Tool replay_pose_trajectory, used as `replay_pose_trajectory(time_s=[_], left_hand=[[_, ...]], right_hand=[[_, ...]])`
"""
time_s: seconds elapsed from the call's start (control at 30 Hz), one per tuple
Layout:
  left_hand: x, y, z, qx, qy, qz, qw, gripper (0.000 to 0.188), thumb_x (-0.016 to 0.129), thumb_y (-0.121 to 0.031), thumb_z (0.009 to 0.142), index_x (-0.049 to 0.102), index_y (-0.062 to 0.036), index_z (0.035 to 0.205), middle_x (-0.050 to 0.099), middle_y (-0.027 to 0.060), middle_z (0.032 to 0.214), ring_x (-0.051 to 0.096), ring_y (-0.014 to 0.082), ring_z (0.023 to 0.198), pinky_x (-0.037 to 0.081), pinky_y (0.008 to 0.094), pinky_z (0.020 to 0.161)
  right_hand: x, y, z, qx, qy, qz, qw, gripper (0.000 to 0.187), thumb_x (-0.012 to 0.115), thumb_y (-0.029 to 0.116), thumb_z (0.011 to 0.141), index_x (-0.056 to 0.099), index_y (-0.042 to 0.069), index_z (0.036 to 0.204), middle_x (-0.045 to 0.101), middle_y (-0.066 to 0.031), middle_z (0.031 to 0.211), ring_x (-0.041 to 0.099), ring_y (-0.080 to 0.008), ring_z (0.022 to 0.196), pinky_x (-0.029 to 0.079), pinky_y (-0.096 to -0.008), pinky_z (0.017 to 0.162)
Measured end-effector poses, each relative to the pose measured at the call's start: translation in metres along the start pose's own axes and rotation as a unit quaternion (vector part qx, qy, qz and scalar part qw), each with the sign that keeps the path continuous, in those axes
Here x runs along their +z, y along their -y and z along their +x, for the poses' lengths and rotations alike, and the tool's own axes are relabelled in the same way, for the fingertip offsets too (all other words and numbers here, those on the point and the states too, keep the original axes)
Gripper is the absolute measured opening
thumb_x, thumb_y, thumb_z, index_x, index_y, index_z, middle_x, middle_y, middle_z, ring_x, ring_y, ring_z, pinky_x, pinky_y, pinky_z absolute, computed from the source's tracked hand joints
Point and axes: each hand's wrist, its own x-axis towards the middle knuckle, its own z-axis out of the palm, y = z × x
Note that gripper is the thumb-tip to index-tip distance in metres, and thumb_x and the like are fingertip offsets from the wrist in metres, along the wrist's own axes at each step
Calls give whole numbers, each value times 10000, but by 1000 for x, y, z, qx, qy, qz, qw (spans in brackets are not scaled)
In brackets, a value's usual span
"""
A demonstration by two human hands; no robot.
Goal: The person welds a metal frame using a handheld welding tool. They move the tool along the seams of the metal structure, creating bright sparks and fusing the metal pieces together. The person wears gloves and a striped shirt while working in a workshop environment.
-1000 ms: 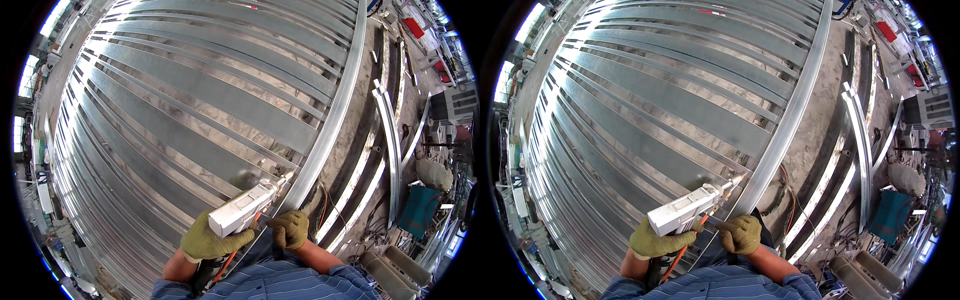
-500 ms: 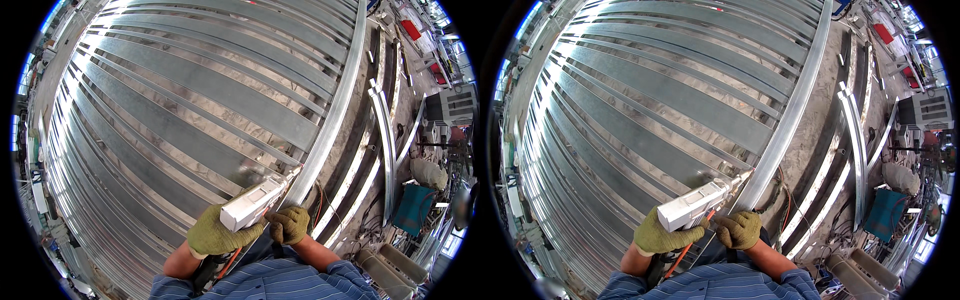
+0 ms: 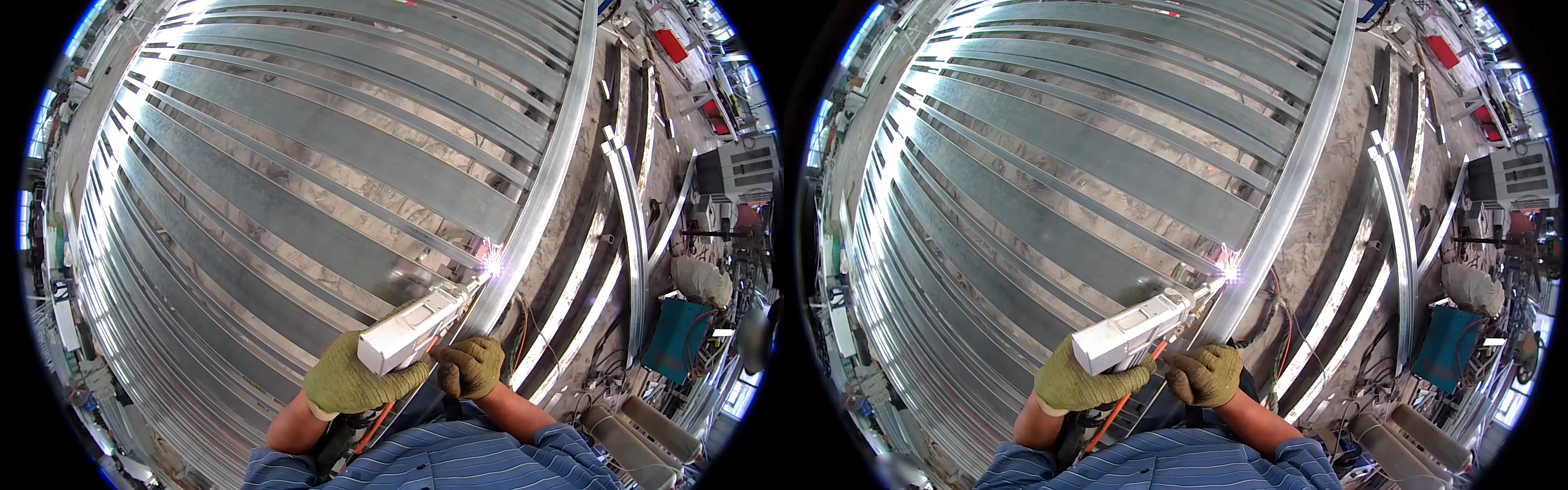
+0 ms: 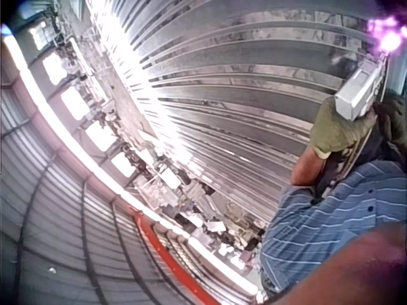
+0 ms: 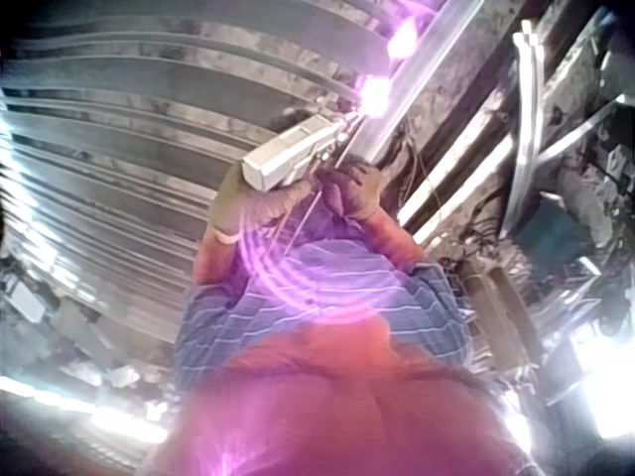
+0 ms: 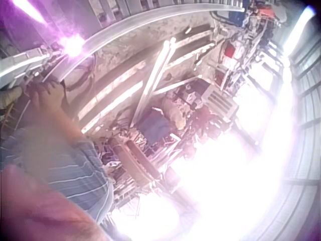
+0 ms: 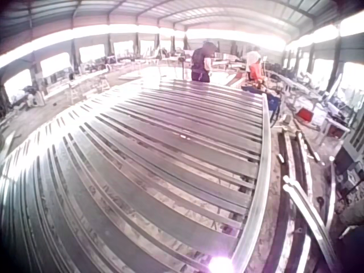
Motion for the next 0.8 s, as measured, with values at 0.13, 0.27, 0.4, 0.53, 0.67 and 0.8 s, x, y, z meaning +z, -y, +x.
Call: replay_pose_trajectory(time_s=[0.13, 0.27, 0.4, 0.53, 0.67, 0.8], left_hand=[[2, 7, -1, 25, -5, 9, 1000, 627, 874, -333, 955, 681, -46, 1479, 820, 167, 1174, 816, 289, 994, 628, 365, 859], [2, 5, 0, 50, -15, 23, 998, 632, 874, -323, 954, 674, -44, 1486, 821, 165, 1172, 815, 288, 991, 628, 360, 859], [1, 3, 0, 33, -8, 9, 999, 626, 873, -313, 954, 675, -41, 1482, 822, 161, 1170, 815, 286, 988, 628, 359, 855], [1, 1, 0, 27, -7, 21, 999, 618, 873, -305, 951, 680, -41, 1475, 823, 159, 1167, 815, 287, 990, 631, 359, 851], [4, 8, -1, 54, -14, 56, 997, 585, 869, -298, 949, 700, -47, 1451, 822, 153, 1176, 817, 288, 998, 637, 358, 856], [3, 4, -2, 46, -15, 44, 998, 550, 863, -295, 953, 719, -68, 1433, 821, 135, 1202, 818, 274, 1011, 640, 351, 864]], right_hand=[[-2, 1, 1, 1, 6, -4, 1000, 344, 828, 227, 805, 806, 167, 1142, 727, 19, 889, 687, -210, 749, 520, -391, 699], [-1, 2, 2, 1, 4, -9, 1000, 342, 829, 229, 804, 807, 168, 1140, 731, 18, 892, 689, -207, 749, 524, -387, 694], [-1, 0, 3, -4, -1, -6, 1000, 337, 830, 229, 803, 807, 167, 1134, 731, 18, 892, 690, -207, 745, 528, -383, 687], [1, -2, 0, -7, -8, -2, 1000, 327, 830, 226, 803, 811, 160, 1122, 728, 18, 887, 690, -203, 737, 532, -380, 683], [1, 0, 2, -4, -7, -3, 1000, 334, 828, 226, 798, 814, 157, 1125, 726, 18, 883, 688, -200, 729, 533, -379, 681], [0, 1, 2, 0, -3, -5, 1000, 345, 823, 224, 796, 813, 160, 1134, 731, 21, 906, 686, -198, 749, 530, -379, 696]])
